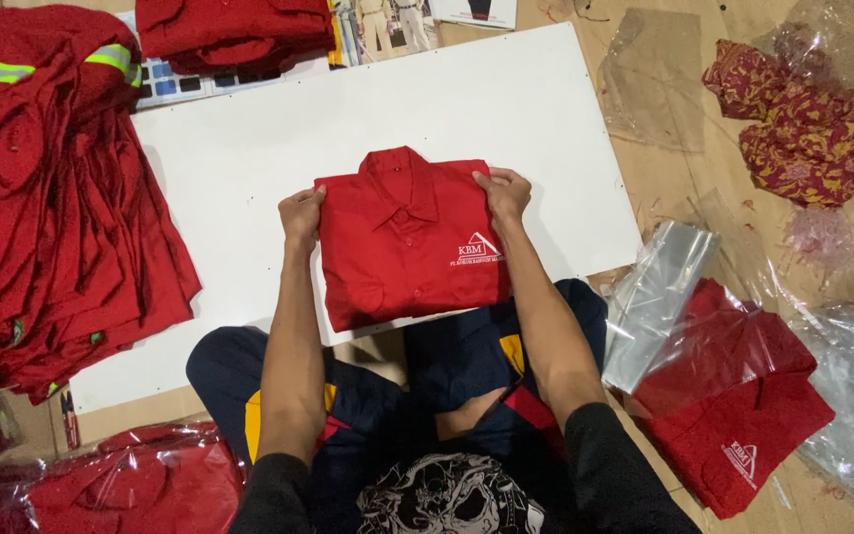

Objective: The person folds a red shirt with reflective stripes on a white board, then places it into a clear plastic bag. They smooth the shirt inside the bag and seal it before placing it on a stack of packaged shirts.

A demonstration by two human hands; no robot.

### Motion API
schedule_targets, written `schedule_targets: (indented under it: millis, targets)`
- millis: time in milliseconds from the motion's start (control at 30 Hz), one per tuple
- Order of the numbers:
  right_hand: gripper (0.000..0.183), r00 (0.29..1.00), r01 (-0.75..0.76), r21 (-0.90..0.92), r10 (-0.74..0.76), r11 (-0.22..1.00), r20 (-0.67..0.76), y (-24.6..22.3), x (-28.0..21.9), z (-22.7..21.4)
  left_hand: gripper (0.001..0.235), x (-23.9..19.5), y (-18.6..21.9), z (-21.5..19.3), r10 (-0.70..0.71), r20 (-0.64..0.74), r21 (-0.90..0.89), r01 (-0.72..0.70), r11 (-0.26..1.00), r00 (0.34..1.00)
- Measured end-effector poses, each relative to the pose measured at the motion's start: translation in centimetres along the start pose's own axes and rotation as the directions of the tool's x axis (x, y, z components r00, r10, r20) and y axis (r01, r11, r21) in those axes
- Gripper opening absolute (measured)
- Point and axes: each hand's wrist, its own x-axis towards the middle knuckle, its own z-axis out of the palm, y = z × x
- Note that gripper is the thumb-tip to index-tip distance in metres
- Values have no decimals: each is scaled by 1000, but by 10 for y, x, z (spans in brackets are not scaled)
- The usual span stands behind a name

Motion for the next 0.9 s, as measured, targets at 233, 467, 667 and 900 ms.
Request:
schedule_targets:
  millis: [233, 467, 667, 900]
  targets:
    - [22, 998, -18, -156, 27, 988, 53, -29, -7, -11, 22, 57, -48, 3, 22, 52, -17, -21, 1000, 998]
    - [50, 993, -32, -114, 44, 993, 107, -9, 11, -19, 34, 64, -59, 0, -22, 79, -82, 28, 996, 997]
    - [50, 912, 14, -117, 36, 993, 409, -28, -8, -46, 29, 13, -22, -9, 43, 66, 99, -50, 994, 997]
    - [54, 975, 96, -393, -7, 914, 222, -10, -6, -39, 30, 10, -28, -8, 79, 23, 80, -80, 994, 997]
